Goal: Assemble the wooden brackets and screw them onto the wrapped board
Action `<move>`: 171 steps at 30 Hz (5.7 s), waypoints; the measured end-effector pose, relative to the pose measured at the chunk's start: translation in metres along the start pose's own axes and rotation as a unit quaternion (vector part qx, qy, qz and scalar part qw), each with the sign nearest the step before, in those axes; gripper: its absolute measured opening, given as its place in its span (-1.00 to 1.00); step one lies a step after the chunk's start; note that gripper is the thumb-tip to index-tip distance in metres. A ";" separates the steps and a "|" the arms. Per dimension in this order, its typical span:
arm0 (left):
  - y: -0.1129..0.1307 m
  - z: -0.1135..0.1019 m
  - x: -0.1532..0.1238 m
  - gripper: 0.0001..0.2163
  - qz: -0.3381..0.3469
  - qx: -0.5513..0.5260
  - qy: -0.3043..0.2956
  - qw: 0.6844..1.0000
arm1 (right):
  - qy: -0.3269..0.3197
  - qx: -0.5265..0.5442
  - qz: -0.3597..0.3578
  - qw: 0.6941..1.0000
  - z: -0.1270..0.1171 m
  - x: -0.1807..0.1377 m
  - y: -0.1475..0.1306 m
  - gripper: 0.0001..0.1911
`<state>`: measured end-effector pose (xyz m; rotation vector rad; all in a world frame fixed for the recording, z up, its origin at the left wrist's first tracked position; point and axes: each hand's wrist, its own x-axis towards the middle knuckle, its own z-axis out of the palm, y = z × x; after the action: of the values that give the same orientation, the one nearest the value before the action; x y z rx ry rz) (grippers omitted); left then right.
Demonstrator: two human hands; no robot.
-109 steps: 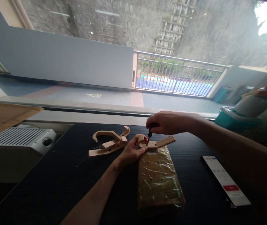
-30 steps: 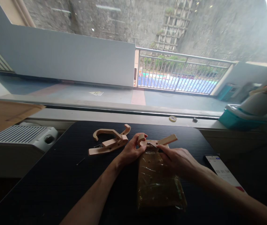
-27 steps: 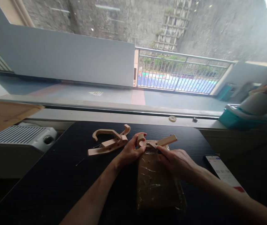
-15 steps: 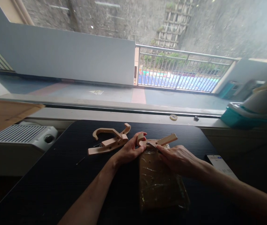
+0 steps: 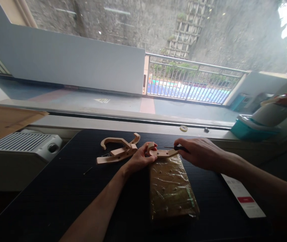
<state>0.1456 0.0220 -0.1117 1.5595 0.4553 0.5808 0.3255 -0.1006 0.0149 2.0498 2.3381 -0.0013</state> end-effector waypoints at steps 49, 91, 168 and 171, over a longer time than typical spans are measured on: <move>0.009 0.002 -0.003 -0.68 -0.050 0.001 -0.001 0.999 | -0.214 0.017 -0.087 0.973 -0.046 0.096 -0.030 -0.62; 0.006 0.002 -0.002 -0.68 -0.053 0.008 0.005 0.999 | -0.171 0.009 -0.076 0.982 -0.045 0.079 -0.020 -0.80; 0.013 0.001 -0.004 -0.60 -0.091 -0.037 -0.025 0.995 | -0.088 -0.014 -0.082 0.993 -0.033 0.053 -0.020 -0.78; 0.011 0.002 -0.004 -0.61 -0.090 -0.035 -0.019 0.995 | -0.081 -0.006 -0.095 0.992 -0.031 0.059 -0.017 -0.80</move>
<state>0.1429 0.0168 -0.1011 1.4428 0.5343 0.4227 0.3002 -0.0433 0.0436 1.7417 2.4141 -0.1522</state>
